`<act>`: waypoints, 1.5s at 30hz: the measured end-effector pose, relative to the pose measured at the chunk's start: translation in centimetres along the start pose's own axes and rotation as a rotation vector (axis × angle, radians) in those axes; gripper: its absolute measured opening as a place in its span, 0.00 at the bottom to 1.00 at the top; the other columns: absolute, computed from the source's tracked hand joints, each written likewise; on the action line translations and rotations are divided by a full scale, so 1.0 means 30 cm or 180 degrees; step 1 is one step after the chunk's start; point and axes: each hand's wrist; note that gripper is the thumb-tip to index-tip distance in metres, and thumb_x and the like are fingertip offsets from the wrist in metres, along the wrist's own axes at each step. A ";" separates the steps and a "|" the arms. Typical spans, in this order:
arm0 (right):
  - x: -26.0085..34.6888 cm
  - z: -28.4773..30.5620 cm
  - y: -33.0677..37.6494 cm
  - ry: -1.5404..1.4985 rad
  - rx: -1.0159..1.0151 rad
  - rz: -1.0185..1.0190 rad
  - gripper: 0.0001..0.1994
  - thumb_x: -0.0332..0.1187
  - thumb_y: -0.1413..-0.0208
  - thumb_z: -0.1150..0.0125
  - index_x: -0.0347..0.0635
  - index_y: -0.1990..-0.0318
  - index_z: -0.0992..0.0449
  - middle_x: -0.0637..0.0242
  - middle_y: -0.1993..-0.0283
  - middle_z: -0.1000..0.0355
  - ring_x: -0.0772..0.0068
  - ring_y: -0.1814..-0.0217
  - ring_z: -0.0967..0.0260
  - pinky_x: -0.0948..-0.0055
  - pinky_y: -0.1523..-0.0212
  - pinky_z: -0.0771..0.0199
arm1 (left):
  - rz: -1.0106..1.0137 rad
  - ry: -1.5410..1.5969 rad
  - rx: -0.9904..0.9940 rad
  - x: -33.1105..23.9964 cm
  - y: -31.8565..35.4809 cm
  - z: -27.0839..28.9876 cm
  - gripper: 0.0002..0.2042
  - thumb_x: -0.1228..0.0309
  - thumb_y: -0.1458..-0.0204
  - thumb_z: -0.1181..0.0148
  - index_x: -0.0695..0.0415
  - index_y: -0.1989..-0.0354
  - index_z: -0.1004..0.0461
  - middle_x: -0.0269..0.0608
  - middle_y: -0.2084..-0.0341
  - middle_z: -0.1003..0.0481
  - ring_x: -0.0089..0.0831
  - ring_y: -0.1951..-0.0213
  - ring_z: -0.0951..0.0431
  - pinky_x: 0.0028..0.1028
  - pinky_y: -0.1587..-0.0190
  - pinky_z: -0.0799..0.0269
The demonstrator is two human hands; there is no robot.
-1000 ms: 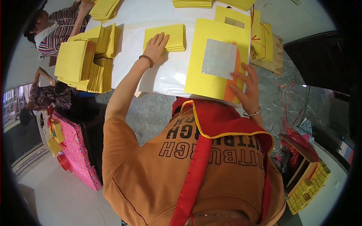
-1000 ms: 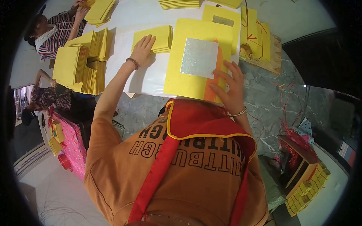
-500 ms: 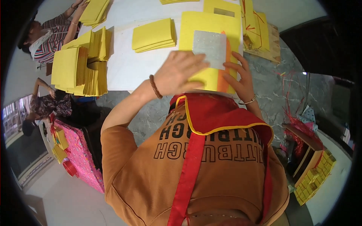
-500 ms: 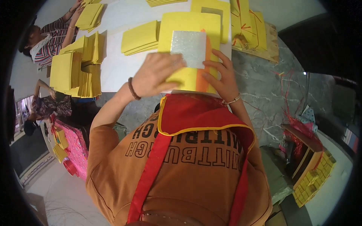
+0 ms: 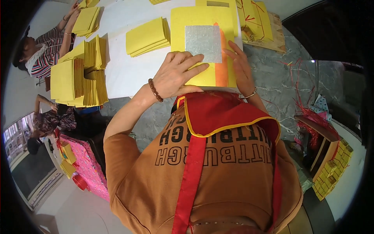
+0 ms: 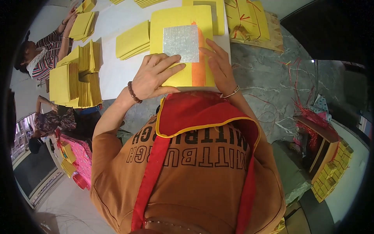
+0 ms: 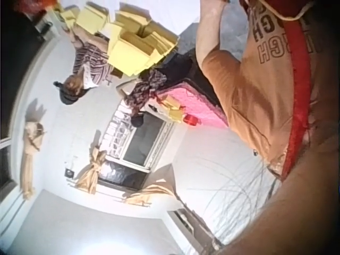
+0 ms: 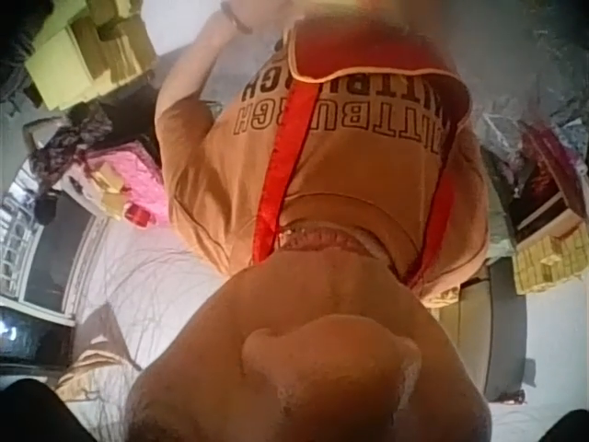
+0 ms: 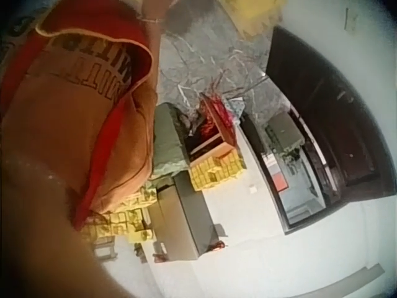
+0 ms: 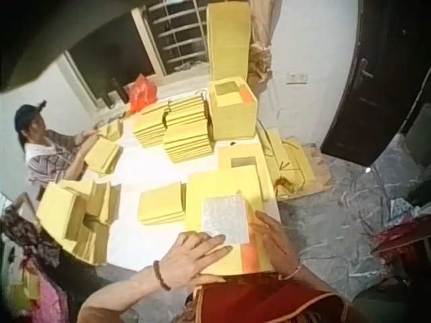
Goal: Arranging and folding stacks of yellow joss paper.
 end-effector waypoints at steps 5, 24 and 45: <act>-0.010 -0.003 -0.003 -0.0098 0.0010 -0.0036 0.18 0.37 0.38 0.63 0.39 0.51 0.28 0.62 0.37 0.45 0.65 0.34 0.54 0.68 0.36 0.57 | -0.0136 0.0559 -0.0324 0.005 -0.001 0.011 0.17 0.60 0.54 0.41 0.57 0.59 0.27 0.41 0.60 0.29 0.38 0.61 0.32 0.32 0.59 0.37; -0.063 0.022 0.003 -0.0846 0.0120 -0.0067 0.18 0.40 0.42 0.54 0.38 0.52 0.28 0.63 0.37 0.45 0.63 0.35 0.52 0.66 0.36 0.56 | 0.1530 0.2439 -0.0342 0.026 -0.013 0.017 0.08 0.71 0.48 0.46 0.64 0.69 0.26 0.39 0.80 0.27 0.22 0.80 0.32 0.23 0.77 0.37; -0.106 0.065 -0.004 -0.0607 0.0594 0.0187 0.28 0.39 0.59 0.43 0.42 0.47 0.34 0.60 0.34 0.49 0.60 0.33 0.55 0.64 0.35 0.56 | 0.1939 0.3130 0.0041 0.036 -0.034 0.033 0.07 0.73 0.50 0.47 0.65 0.72 0.26 0.29 0.85 0.33 0.14 0.81 0.39 0.18 0.79 0.43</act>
Point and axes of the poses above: each hand's wrist, its own y-axis away from the middle knuckle, its own z-axis out of the back of the hand, x = y × z
